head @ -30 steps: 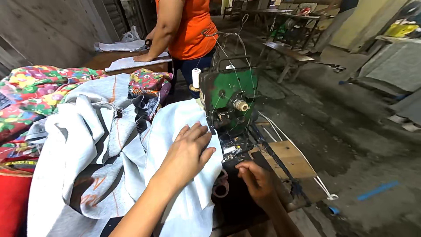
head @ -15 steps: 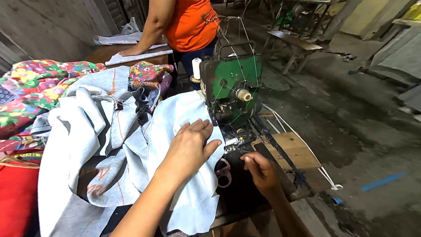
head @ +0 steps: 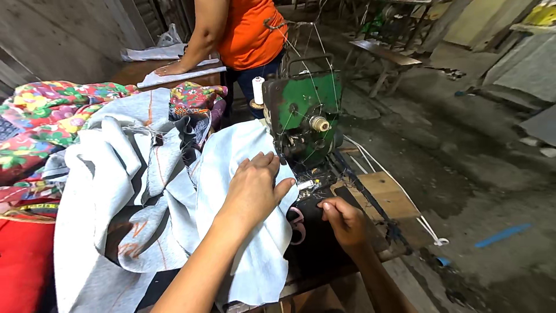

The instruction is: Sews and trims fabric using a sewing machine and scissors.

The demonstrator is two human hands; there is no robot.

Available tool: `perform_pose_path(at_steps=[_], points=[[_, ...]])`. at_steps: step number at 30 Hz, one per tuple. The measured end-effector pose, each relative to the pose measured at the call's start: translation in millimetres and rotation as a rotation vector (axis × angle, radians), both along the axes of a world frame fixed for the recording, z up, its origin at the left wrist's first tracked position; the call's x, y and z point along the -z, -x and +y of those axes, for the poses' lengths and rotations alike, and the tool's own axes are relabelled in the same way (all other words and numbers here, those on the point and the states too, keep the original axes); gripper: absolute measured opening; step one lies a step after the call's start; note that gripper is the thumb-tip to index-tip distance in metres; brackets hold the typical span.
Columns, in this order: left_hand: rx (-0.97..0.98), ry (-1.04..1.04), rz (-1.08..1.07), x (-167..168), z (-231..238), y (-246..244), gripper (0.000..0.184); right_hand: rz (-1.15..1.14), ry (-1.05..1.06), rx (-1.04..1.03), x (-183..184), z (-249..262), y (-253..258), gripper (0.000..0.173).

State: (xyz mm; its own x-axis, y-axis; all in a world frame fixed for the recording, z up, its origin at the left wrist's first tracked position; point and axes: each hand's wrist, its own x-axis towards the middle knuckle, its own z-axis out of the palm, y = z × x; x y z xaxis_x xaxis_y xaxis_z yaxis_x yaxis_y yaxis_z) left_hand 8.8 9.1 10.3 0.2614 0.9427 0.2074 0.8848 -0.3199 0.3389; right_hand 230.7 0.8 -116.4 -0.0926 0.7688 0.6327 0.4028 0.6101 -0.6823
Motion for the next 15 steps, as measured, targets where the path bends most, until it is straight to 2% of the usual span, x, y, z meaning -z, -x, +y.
perform_pose_path(at_steps=[10,15], points=[[-0.060,0.033,-0.030,-3.3,6.0,-6.8,0.057,0.009,0.003,0.014,-2.2,1.7,1.7,0.029],[0.065,0.102,-0.040,-7.8,11.4,11.5,0.065,0.036,0.008,-0.014,-1.1,2.5,0.6,0.028]])
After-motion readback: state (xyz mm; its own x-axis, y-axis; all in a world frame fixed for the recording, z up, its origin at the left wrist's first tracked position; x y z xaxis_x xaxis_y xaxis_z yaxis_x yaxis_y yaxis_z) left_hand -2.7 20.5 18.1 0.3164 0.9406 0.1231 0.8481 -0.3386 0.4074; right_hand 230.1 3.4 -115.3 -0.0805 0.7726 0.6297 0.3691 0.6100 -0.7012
